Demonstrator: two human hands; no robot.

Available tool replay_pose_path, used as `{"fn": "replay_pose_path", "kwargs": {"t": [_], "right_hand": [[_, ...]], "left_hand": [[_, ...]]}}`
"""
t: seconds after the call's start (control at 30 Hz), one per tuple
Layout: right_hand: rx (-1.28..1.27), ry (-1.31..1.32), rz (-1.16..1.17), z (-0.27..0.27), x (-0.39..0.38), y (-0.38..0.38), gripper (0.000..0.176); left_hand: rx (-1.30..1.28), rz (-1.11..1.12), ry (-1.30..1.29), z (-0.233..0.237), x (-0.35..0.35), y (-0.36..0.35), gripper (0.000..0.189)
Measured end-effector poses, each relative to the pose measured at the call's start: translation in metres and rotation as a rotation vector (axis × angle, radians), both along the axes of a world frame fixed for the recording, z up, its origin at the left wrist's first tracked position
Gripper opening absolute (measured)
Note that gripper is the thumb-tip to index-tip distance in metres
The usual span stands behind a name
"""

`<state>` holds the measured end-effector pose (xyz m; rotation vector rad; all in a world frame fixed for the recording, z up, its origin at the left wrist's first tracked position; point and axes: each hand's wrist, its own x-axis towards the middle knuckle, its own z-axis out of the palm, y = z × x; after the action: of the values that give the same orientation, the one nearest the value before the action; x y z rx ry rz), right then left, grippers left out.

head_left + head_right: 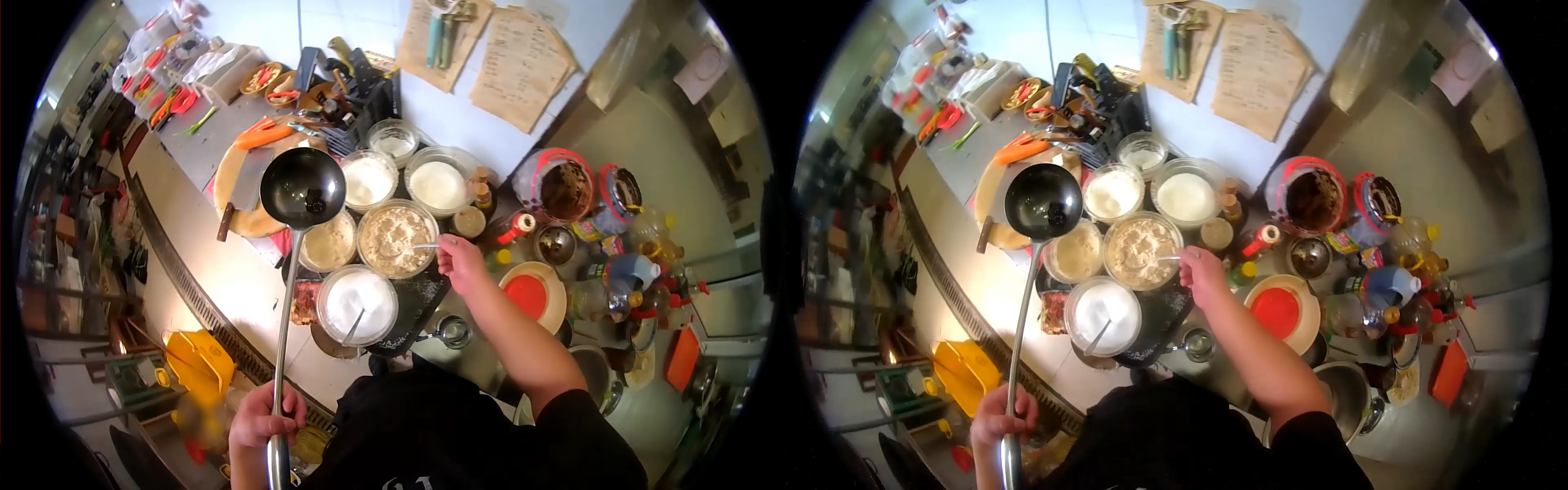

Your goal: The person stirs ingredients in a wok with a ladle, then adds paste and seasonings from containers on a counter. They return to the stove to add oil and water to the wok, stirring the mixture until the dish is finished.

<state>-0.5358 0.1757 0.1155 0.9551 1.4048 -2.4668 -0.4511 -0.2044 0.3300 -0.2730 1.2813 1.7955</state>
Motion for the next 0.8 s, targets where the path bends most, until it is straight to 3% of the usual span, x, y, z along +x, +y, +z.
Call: {"fn": "replay_pose_path", "kwargs": {"t": [0.07, 0.17, 0.2, 0.27, 0.33, 0.4, 0.47, 0.5, 0.53, 0.63, 0.77, 0.8], "right_hand": [[-0.136, -0.007, -0.054, -0.003, -0.016, -0.008, 0.041], [0.299, -0.034, -0.195, 0.024, -0.018, -0.033, 0.047], [0.277, -0.010, -0.283, 0.028, -0.011, -0.035, 0.053], [0.757, 0.160, -0.290, 0.022, 0.006, -0.048, 0.051], [1.015, 0.261, 0.234, 0.043, 0.049, -0.084, 0.051], [1.106, 0.402, 0.728, 0.067, 0.075, -0.131, 0.051], [1.295, 0.464, 0.882, 0.053, 0.086, -0.168, 0.048], [1.317, 0.444, 0.871, 0.048, 0.088, -0.180, 0.036], [1.324, 0.442, 0.869, 0.040, 0.086, -0.185, 0.036], [1.419, 0.475, 0.497, 0.030, 0.087, -0.194, 0.020], [1.369, 0.438, 0.226, 0.029, 0.096, -0.181, 0.020], [1.079, 0.297, 0.127, 0.028, 0.097, -0.179, 0.022]], "left_hand": [[-0.001, 0.028, -0.019, -0.005, 0.007, -0.010, 0.027], [-0.001, 0.057, -0.054, -0.011, 0.018, -0.029, 0.027], [0.008, 0.060, -0.051, -0.014, 0.019, -0.036, 0.027], [0.027, 0.058, -0.062, -0.020, 0.020, -0.053, 0.026], [0.003, 0.029, -0.080, -0.024, 0.018, -0.069, 0.026], [-0.010, 0.008, -0.099, -0.021, 0.014, -0.082, 0.026], [-0.027, -0.014, -0.114, -0.022, 0.011, -0.099, 0.027], [-0.019, -0.056, -0.108, -0.024, 0.010, -0.108, 0.026], [-0.012, -0.097, -0.102, -0.026, 0.009, -0.116, 0.026], [0.035, -0.155, -0.124, -0.030, 0.009, -0.135, 0.024], [0.047, -0.225, -0.087, -0.039, 0.010, -0.152, 0.023], [0.068, -0.245, -0.093, -0.042, 0.011, -0.156, 0.023]]}}
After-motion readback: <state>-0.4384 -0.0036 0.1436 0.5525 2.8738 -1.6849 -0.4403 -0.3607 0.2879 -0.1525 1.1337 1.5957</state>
